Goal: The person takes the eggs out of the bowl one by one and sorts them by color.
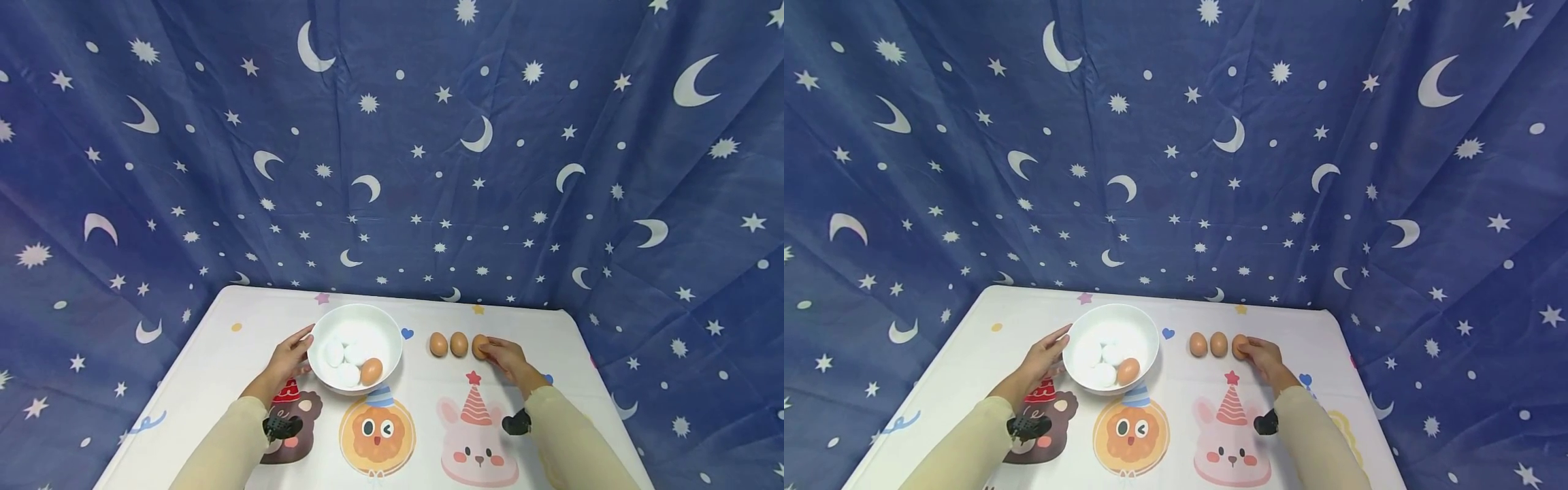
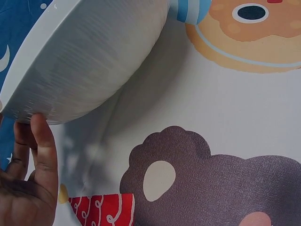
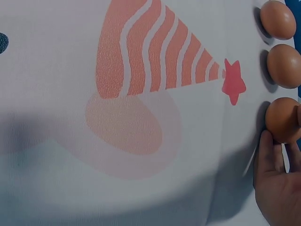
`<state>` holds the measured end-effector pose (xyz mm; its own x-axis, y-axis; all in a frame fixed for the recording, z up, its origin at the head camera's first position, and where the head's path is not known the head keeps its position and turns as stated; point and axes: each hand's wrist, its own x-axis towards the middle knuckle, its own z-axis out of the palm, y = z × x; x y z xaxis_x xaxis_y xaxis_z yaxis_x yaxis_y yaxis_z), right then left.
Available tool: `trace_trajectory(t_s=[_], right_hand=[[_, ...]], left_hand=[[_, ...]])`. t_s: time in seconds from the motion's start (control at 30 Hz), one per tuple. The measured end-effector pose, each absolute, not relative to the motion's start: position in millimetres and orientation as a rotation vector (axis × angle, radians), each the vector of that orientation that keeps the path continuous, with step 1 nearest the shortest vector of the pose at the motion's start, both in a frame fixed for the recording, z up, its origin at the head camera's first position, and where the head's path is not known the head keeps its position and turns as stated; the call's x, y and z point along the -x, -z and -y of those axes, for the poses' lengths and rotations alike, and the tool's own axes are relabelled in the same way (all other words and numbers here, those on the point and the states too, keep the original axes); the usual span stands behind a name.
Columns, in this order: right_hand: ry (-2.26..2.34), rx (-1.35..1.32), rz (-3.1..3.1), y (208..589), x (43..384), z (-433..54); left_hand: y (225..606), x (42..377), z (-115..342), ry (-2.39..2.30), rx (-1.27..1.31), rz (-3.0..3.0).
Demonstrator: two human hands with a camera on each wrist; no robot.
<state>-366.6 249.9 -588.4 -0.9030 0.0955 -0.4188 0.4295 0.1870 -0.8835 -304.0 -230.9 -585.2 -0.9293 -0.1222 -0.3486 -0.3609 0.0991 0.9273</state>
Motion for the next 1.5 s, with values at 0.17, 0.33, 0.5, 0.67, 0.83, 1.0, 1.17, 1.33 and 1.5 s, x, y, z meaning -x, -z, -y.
trace_trajectory(t_s=[0.17,0.33,0.5,0.67,0.83,1.0,1.17,1.33,1.5], right_hand=[[1.714,-0.523,-2.255,589,368,-247],[1.653,-0.520,-2.314,593,372,-247],[1.622,-0.530,-2.335,599,373,-248],[1.604,-0.536,-2.348,599,371,-248],[1.617,-0.528,-2.349,594,369,-246],[1.605,-0.504,-2.466,583,367,-246],[1.544,-0.491,-2.592,577,371,-246],[1.563,-0.450,-2.663,559,373,-232],[1.600,-0.366,-2.593,538,372,-201]], left_hand=[[585,305,230,-1.926,0.480,-2.189],[586,305,230,-1.932,0.482,-2.187],[587,304,231,-1.935,0.481,-2.180],[588,304,230,-1.931,0.476,-2.186],[586,304,229,-1.926,0.478,-2.188],[583,303,227,-1.932,0.475,-2.181],[582,303,227,-1.938,0.472,-2.177],[583,302,228,-1.949,0.469,-2.163],[583,303,230,-1.946,0.473,-2.157]])
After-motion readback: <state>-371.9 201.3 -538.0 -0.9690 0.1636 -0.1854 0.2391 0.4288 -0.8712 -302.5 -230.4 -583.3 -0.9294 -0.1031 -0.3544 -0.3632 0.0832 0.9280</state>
